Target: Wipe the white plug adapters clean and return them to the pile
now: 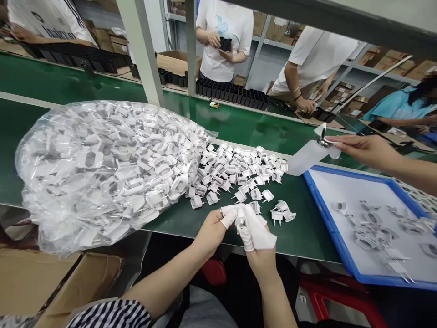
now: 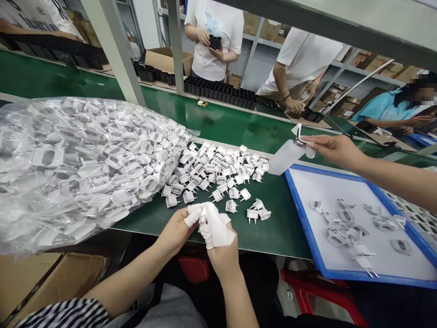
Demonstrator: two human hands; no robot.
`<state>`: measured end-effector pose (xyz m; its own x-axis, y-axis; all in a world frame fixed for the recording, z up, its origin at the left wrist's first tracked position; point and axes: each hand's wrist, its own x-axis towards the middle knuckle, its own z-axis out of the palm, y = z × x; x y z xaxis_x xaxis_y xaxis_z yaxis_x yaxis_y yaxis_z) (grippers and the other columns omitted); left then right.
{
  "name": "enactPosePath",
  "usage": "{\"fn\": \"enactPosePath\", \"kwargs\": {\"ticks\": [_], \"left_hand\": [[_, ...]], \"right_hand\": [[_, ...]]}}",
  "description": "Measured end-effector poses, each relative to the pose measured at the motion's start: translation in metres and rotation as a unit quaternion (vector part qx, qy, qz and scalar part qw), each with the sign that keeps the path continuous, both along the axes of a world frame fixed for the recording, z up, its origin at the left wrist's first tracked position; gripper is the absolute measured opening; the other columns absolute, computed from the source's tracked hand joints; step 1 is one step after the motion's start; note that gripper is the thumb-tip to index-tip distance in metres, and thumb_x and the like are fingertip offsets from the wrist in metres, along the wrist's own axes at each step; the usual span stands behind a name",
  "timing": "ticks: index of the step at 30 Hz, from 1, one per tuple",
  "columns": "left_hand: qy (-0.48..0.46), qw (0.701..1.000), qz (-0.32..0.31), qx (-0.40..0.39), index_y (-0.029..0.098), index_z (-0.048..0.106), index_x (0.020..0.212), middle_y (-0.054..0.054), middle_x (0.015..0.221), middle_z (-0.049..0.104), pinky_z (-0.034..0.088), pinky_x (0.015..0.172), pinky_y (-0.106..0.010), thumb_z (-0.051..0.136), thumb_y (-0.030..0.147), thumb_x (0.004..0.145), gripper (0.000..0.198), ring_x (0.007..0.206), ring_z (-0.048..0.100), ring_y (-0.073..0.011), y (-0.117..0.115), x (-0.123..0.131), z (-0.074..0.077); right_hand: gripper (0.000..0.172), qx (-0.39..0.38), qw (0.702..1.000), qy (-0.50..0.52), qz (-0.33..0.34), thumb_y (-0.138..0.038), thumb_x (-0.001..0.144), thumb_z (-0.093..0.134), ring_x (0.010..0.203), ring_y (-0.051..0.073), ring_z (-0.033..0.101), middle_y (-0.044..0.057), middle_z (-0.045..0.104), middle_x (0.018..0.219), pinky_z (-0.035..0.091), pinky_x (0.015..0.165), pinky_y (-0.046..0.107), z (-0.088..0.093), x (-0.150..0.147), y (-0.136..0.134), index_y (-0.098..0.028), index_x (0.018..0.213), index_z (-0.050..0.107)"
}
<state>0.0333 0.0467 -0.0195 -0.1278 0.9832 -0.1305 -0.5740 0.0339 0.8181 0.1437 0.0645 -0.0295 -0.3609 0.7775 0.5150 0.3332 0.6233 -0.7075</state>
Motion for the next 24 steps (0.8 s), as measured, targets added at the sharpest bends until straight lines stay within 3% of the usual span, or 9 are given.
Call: {"fn": "enactPosePath", "kwargs": {"ticks": [4,12,15,20,22,24], "left_hand": [[-0.077,0.994,0.05,-0.06,0.013,0.062,0.062,-0.004,0.066,0.065,0.045,0.066,-0.028,0.064,0.032,0.061,0.019,0.068,0.058,-0.0173,-0.002,0.007,0.0],[-0.199,0.963,0.097,-0.154,0.015,0.061,0.069,-0.003,0.069,0.066,0.047,0.071,-0.026,0.056,0.016,0.064,0.007,0.074,0.061,-0.0165,0.003,0.02,-0.002],[-0.206,0.964,0.092,-0.141,0.014,0.061,0.065,-0.003,0.066,0.065,0.047,0.072,-0.029,0.06,0.018,0.061,0.005,0.075,0.06,-0.0186,0.004,0.022,-0.005],[-0.159,0.984,0.069,-0.043,0.014,0.061,0.063,-0.002,0.067,0.065,0.045,0.073,-0.028,0.066,0.017,0.056,0.009,0.077,0.059,-0.0188,0.004,0.02,-0.005],[-0.177,0.98,0.073,-0.058,0.013,0.061,0.062,-0.002,0.064,0.065,0.046,0.071,-0.028,0.064,0.014,0.057,0.006,0.074,0.06,-0.0182,0.006,0.02,-0.003],[-0.219,0.964,0.082,-0.125,0.013,0.061,0.061,-0.002,0.06,0.064,0.047,0.068,-0.027,0.058,0.011,0.062,0.003,0.066,0.06,-0.0166,0.009,0.018,0.0]], "right_hand": [[0.028,-0.009,0.999,-0.031,0.021,-0.028,0.08,0.043,0.079,0.02,0.059,0.009,0.061,0.084,0.05,0.068,0.03,-0.01,0.002,-0.004,-0.019,0.104,0.055],[0.032,0.037,0.999,-0.002,-0.008,-0.019,0.081,0.04,0.082,0.019,0.058,0.01,0.059,0.091,0.05,0.068,0.029,-0.023,-0.012,-0.015,-0.02,0.113,0.047],[0.027,0.053,0.997,-0.037,-0.037,-0.021,0.081,0.041,0.074,0.02,0.059,0.01,0.059,0.079,0.05,0.063,0.03,-0.022,-0.007,-0.01,-0.016,0.104,0.054],[0.025,0.047,0.989,-0.138,-0.04,-0.022,0.08,0.04,0.067,0.021,0.06,0.009,0.06,0.072,0.05,0.06,0.031,-0.005,0.005,-0.002,-0.015,0.095,0.058],[0.025,0.037,0.99,-0.134,-0.031,-0.02,0.079,0.04,0.069,0.021,0.06,0.009,0.061,0.074,0.051,0.061,0.03,-0.003,0.004,-0.003,-0.015,0.095,0.058],[0.024,0.023,0.994,-0.106,-0.027,-0.018,0.078,0.041,0.072,0.021,0.061,0.01,0.061,0.075,0.051,0.06,0.029,-0.008,0.001,-0.008,-0.014,0.095,0.057]]}}
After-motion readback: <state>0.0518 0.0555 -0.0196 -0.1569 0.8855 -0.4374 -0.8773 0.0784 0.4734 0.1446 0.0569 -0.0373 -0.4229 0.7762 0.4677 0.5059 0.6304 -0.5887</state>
